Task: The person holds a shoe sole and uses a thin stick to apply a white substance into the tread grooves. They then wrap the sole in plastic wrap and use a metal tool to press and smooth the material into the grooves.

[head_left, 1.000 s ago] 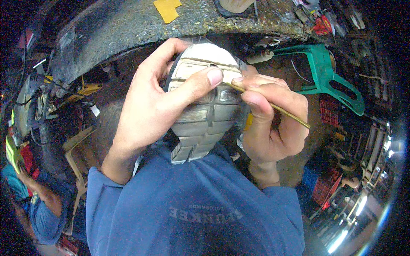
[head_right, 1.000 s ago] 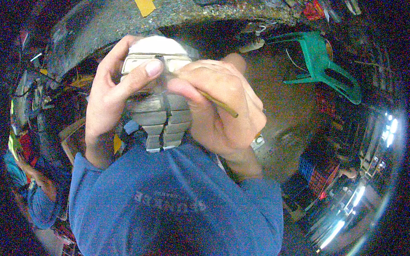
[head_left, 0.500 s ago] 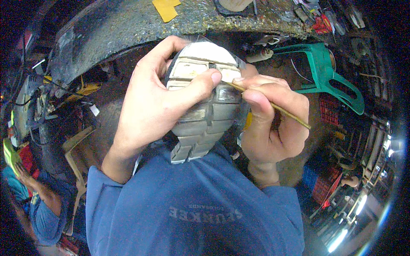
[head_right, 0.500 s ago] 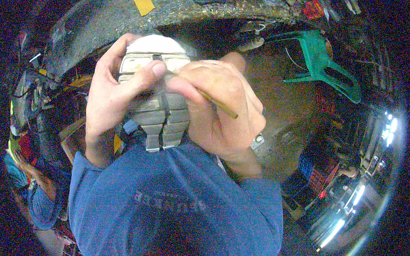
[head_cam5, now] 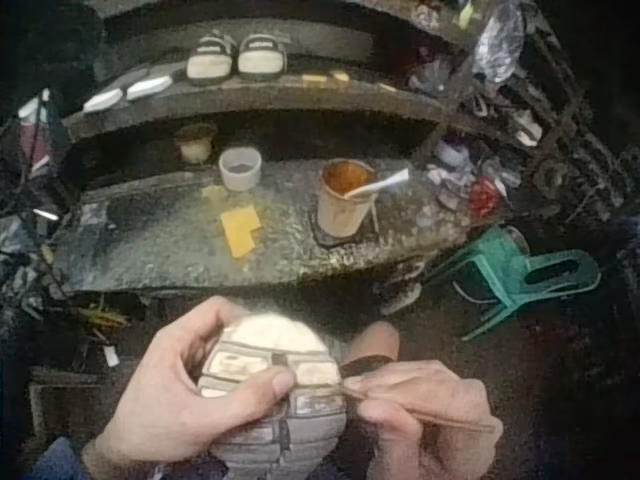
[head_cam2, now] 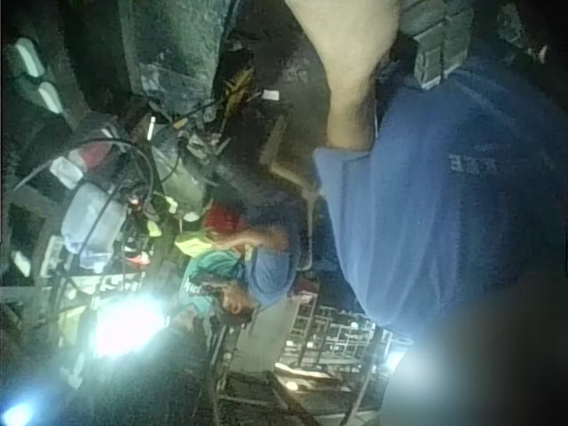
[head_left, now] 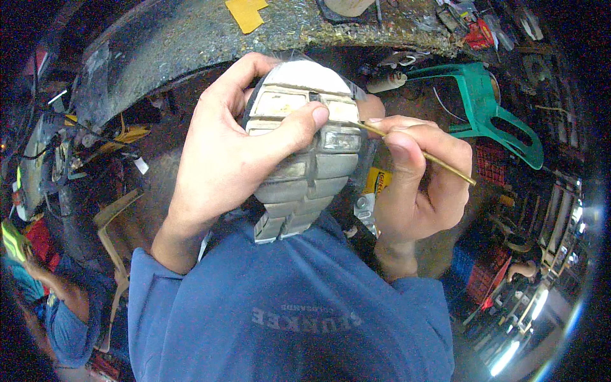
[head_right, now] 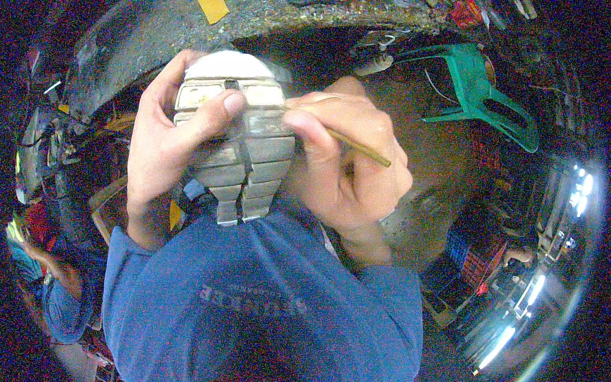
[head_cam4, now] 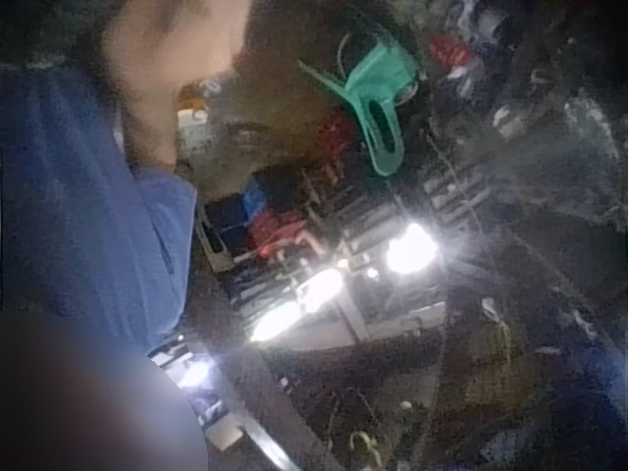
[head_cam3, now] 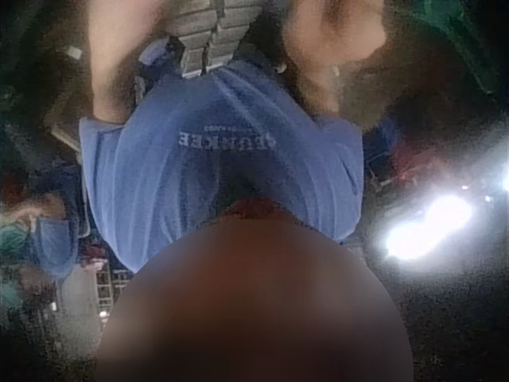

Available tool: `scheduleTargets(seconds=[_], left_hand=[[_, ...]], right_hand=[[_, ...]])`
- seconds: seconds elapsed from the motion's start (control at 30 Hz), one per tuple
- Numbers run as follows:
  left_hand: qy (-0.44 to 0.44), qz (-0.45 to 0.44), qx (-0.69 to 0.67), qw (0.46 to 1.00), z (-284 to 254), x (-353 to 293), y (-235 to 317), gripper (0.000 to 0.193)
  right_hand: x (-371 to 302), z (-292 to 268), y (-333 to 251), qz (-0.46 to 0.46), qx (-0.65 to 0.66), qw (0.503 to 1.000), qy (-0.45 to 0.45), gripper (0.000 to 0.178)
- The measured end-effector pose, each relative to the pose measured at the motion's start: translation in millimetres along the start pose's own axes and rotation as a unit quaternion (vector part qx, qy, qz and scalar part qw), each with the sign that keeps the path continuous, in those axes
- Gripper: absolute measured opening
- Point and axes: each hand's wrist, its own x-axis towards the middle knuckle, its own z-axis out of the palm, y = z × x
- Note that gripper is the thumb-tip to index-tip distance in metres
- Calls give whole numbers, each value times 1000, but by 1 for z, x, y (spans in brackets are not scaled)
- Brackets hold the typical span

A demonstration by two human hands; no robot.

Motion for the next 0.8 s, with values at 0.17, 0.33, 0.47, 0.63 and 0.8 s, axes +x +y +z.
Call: scheduleTargets(seconds=[0.17, 0.33, 0.47, 0.63, 0.8], left_hand=[[7, 7, 7, 1000, 3, 1, 2, 35], [4, -2, 12, 1000, 1, 0, 5, 37], [7, -3, 14, 1000, 1, 1, 4, 37], [9, -4, 19, 1000, 0, 0, 4, 36], [3, -10, 8, 1000, 0, -1, 4, 37]], right_hand=[[-3, 0, -1, 0, 9, 1000, 24, 9], [-3, -2, -1, -4, 1, 1000, 13, 9], [-3, -5, -1, 18, -6, 1000, 20, 8], [-6, -4, -2, 26, -39, 999, 19, 8], [-6, -1, -1, 24, -10, 999, 30, 8]])
